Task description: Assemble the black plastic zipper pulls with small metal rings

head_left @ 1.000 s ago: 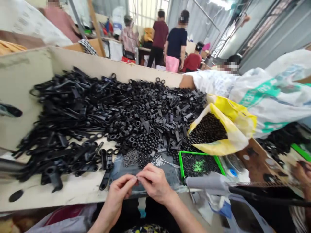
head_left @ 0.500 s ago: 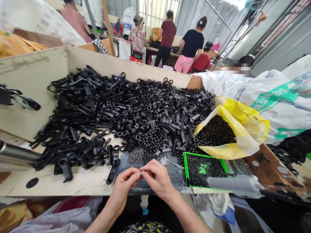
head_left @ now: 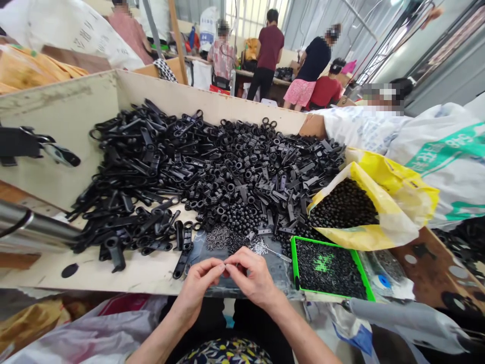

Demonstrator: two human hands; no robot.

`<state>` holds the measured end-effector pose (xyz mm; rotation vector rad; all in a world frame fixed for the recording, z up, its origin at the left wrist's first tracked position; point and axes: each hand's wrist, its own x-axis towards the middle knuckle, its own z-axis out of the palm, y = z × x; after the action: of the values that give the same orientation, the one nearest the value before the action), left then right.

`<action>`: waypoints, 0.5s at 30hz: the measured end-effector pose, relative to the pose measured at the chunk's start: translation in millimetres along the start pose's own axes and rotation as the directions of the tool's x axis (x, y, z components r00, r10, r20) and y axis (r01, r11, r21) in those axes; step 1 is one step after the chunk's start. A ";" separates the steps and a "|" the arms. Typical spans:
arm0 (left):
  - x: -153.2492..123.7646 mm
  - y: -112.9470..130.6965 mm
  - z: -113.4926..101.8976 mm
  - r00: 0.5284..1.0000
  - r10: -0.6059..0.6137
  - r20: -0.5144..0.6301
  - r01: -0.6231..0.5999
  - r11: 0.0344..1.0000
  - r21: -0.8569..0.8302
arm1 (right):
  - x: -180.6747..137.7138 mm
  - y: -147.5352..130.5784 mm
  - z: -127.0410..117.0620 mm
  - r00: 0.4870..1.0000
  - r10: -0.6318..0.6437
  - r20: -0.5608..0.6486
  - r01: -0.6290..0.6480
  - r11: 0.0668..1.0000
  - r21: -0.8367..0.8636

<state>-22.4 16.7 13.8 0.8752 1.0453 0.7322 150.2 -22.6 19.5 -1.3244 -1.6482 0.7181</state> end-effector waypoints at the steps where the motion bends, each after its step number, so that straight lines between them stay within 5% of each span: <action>1: 0.1 -1.3 1.6 0.999 -0.032 -0.035 0.030 0.998 -0.057 | -1.0 0.3 1.5 1.000 -0.026 -0.010 0.026 0.999 -0.032; 6: -3.4 -6.6 11.1 0.976 -0.187 -0.115 0.143 0.938 -0.315 | -5.7 2.0 14.2 0.981 -0.139 -0.134 0.107 0.970 -0.219; 15: -10.0 -6.6 15.0 0.958 -0.258 -0.124 0.190 0.897 -0.398 | -6.0 -0.6 19.9 0.976 -0.171 -0.136 0.109 0.921 -0.373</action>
<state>-11.1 1.3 15.8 0.3486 1.0885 0.7912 132.5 -26.8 9.5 -1.4584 -1.7735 0.2110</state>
